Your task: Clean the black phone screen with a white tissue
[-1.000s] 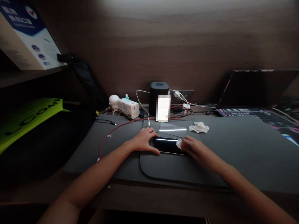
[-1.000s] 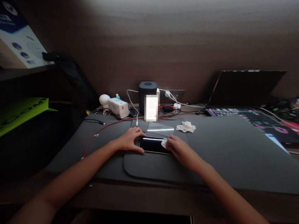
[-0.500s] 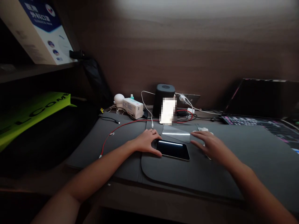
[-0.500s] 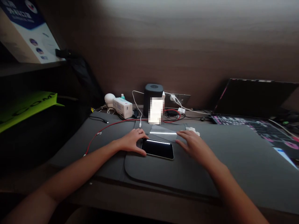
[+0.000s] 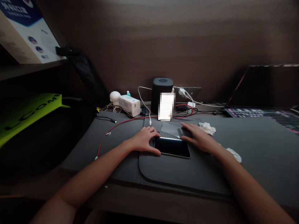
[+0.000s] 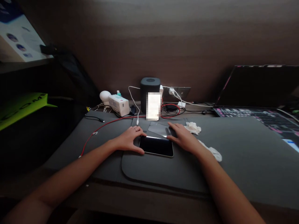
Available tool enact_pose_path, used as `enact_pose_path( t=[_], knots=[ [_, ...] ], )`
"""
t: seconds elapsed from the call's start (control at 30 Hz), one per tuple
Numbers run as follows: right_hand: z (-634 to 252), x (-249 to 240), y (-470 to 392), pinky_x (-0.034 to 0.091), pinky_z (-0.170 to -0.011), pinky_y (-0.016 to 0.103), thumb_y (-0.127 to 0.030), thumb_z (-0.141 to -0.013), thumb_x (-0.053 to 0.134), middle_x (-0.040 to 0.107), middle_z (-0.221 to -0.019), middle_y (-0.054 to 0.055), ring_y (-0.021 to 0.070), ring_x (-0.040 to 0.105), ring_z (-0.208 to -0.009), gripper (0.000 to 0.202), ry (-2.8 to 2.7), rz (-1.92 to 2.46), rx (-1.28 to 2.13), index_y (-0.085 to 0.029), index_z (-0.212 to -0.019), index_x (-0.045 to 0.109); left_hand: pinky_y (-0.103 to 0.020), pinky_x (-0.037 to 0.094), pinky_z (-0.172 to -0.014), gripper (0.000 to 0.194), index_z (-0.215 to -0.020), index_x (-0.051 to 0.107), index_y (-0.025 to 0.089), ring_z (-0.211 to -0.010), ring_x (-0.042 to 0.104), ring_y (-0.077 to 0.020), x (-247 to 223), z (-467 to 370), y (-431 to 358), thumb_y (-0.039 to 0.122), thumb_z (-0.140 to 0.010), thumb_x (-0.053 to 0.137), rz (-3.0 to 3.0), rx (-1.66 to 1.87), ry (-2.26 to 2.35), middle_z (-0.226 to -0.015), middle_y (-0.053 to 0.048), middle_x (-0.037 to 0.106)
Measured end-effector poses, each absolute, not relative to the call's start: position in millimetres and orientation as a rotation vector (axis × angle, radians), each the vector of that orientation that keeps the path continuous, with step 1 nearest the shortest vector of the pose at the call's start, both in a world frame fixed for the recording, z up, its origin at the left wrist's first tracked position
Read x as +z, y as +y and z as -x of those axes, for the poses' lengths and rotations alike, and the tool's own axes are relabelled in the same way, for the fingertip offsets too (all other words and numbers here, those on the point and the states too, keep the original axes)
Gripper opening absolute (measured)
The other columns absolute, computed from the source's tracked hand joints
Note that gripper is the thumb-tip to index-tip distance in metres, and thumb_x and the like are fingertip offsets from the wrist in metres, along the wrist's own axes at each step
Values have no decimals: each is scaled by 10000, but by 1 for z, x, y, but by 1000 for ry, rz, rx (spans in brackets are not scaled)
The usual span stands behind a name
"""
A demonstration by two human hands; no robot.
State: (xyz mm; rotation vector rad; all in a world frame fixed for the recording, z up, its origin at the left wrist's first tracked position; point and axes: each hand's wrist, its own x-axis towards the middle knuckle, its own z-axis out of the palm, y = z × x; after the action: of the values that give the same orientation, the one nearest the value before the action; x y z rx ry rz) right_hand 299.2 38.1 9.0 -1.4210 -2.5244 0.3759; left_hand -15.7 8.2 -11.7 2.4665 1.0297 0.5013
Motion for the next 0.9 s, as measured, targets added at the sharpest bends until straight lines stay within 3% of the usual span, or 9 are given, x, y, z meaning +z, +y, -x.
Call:
enact_pose_path(
  t=[0.2, 0.43, 0.67, 0.77, 0.9],
  knots=[
    [-298, 5, 45, 381, -1091, 508, -533, -860, 568, 497, -1417, 196, 372, 462, -1297, 714, -2500, 1492, 420, -170, -1458, 427, -383, 396, -969, 719, -1181, 623, 242, -1074, 528, -270, -12, 16, 8, 696, -644, 770, -2466, 490, 1032, -1120, -63, 562],
    [-295, 8, 49, 434, -1013, 491, -519, -826, 604, 590, -1222, 163, 363, 523, -1180, 728, -2496, 1492, 450, -185, -1451, 437, -390, 397, -970, 721, -1188, 621, 251, -1076, 531, -272, -12, 16, 8, 688, -637, 780, -2452, 495, 1036, -1129, -62, 563],
    [-295, 10, 56, 412, -1033, 490, -534, -783, 640, 567, -1287, 172, 368, 506, -1201, 778, -2500, 1515, 480, -180, -1446, 437, -397, 403, -970, 721, -1180, 625, 242, -1073, 531, -273, -11, 16, 8, 689, -636, 779, -2453, 501, 1033, -1113, -63, 565],
    [-293, 11, 63, 451, -972, 465, -518, -737, 686, 617, -1175, 156, 364, 551, -1114, 779, -2513, 1586, 506, -179, -1408, 485, -404, 409, -959, 719, -1178, 626, 255, -1070, 529, -277, -12, 16, 9, 697, -632, 775, -2447, 487, 1044, -1118, -63, 564],
    [-291, 11, 65, 481, -926, 419, -515, -715, 706, 603, -1088, 128, 339, 571, -1065, 632, -2504, 1658, 468, -208, -1259, 614, -405, 409, -960, 719, -1181, 623, 253, -1065, 531, -276, -11, 16, 9, 701, -638, 768, -2447, 487, 1039, -1125, -64, 562]
  ],
)
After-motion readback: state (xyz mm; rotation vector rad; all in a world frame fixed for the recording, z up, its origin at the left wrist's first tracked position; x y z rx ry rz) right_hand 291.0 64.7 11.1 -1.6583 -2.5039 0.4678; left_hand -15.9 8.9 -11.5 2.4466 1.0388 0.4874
